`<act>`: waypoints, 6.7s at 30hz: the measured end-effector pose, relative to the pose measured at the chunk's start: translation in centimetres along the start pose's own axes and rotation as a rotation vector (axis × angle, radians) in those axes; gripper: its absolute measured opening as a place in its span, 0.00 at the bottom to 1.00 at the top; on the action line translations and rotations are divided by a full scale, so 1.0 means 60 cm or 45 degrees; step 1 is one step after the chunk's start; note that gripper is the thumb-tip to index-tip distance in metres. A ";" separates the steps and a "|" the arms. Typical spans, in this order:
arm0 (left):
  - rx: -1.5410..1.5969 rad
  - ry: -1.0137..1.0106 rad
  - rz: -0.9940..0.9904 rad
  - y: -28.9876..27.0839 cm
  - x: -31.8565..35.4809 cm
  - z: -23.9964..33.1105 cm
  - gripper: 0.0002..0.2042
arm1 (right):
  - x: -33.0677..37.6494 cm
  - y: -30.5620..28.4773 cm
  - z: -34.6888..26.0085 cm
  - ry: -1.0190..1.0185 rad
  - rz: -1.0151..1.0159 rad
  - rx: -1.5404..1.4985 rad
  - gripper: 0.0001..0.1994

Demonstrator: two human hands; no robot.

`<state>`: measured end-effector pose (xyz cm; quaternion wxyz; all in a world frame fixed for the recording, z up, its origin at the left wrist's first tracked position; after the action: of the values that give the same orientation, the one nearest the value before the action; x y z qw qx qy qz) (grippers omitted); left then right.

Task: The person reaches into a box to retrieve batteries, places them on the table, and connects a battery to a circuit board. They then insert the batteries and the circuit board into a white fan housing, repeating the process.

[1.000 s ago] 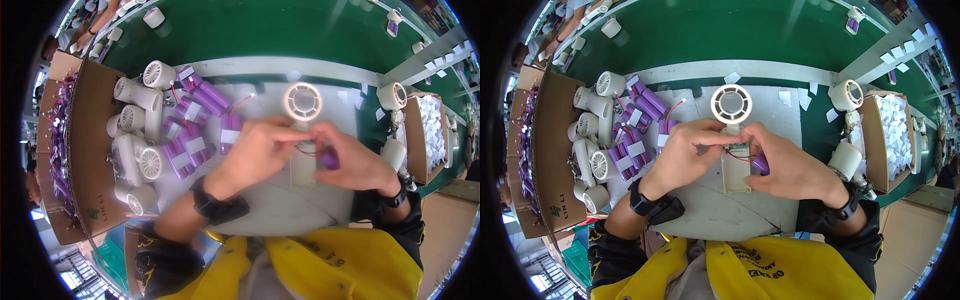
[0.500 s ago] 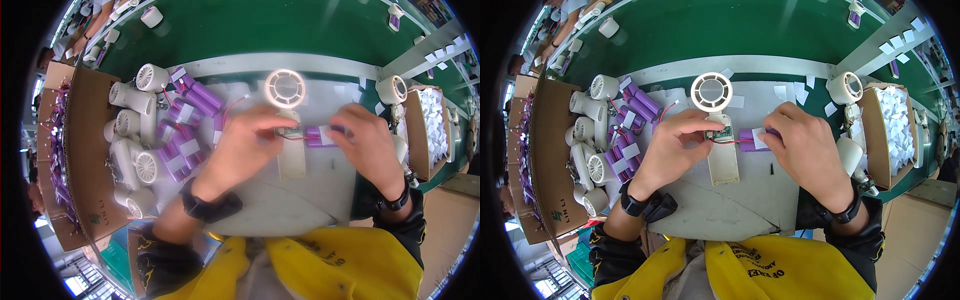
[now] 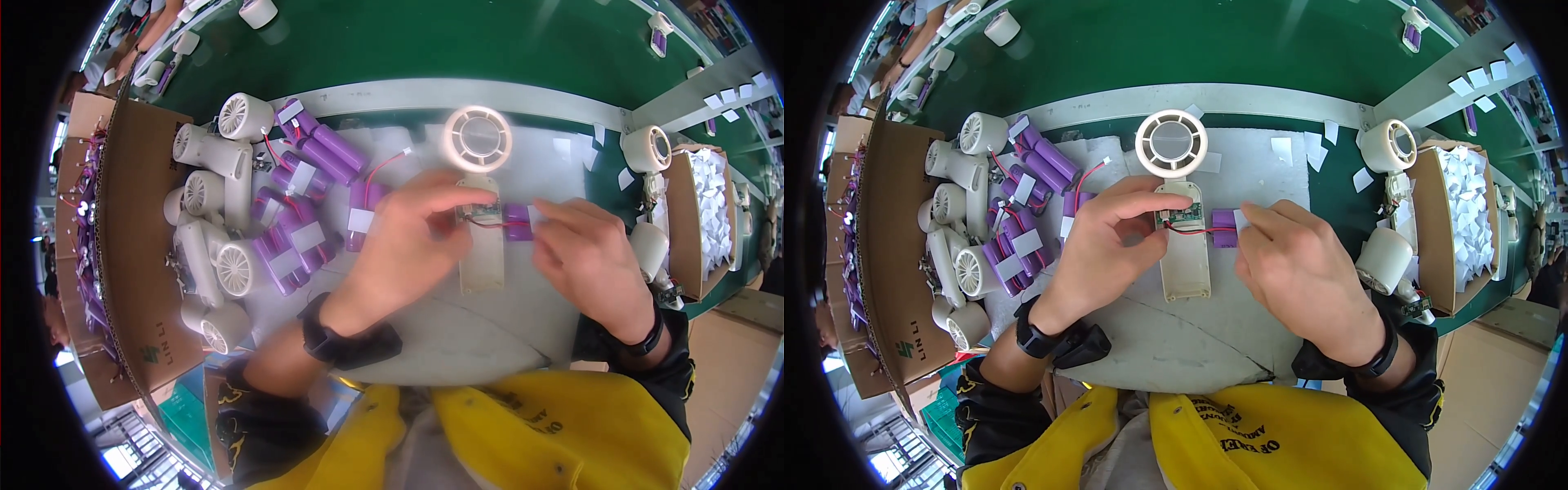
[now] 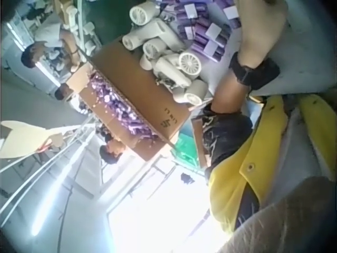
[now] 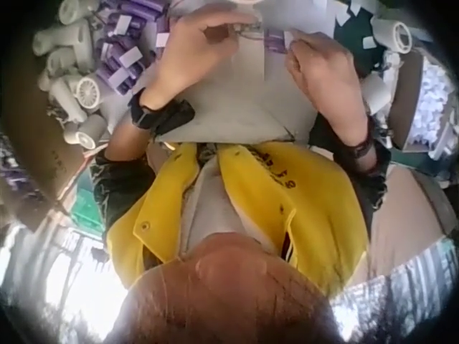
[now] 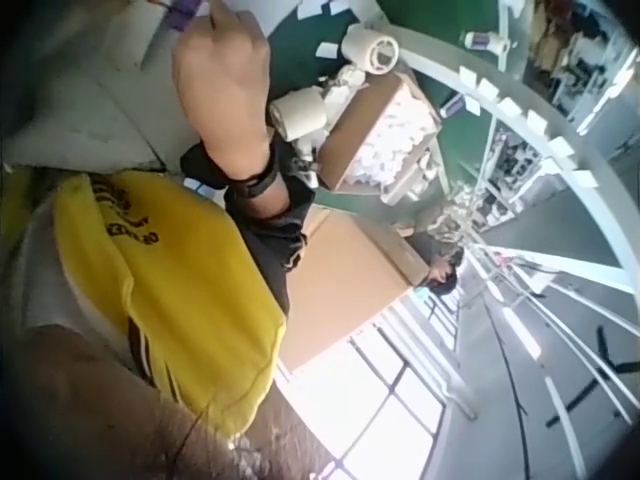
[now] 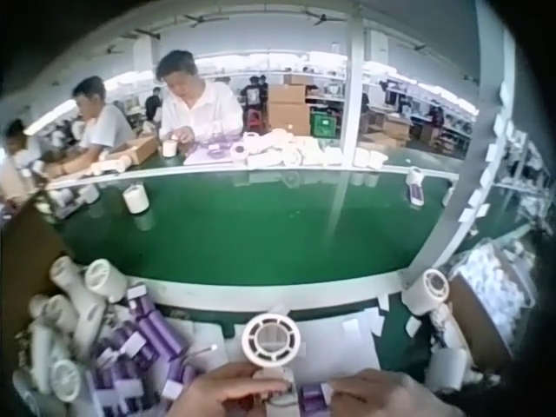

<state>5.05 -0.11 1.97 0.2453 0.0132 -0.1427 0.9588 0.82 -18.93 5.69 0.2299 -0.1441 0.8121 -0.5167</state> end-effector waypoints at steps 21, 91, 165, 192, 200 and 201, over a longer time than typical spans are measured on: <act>0.041 -0.003 -0.021 0.002 -0.007 -0.005 0.18 | 0.000 0.002 -0.010 -0.078 -0.057 0.189 0.06; -0.474 0.408 -0.160 -0.015 0.000 0.028 0.18 | -0.001 0.018 -0.044 -0.074 -0.237 -0.527 0.34; 0.028 -0.058 -0.293 0.003 -0.010 0.007 0.25 | -0.004 0.069 0.013 0.008 0.177 -0.615 0.19; -1.140 0.433 0.584 -0.050 -0.007 -0.004 0.10 | 0.000 -0.030 0.062 0.360 0.357 0.086 0.21; -0.266 0.804 0.384 -0.024 0.001 0.039 0.05 | 0.058 -0.124 0.191 0.710 0.190 0.259 0.26; -0.177 0.840 0.375 -0.023 0.005 0.042 0.05 | 0.062 -0.119 0.214 0.720 0.191 0.261 0.26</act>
<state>5.32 0.51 4.76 0.1377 -0.3341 -0.1211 0.9245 4.34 -33.65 6.70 0.0456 0.0897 0.7959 -0.5971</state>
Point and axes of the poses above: each hand's wrist, its own x-axis away from the middle knuckle, its own y-axis out of the palm, z = x × y, the point moved 4 cm from there along -x, towards the middle knuckle, and after that the axes turned 2 degrees about -y, right-handed, at the moved point
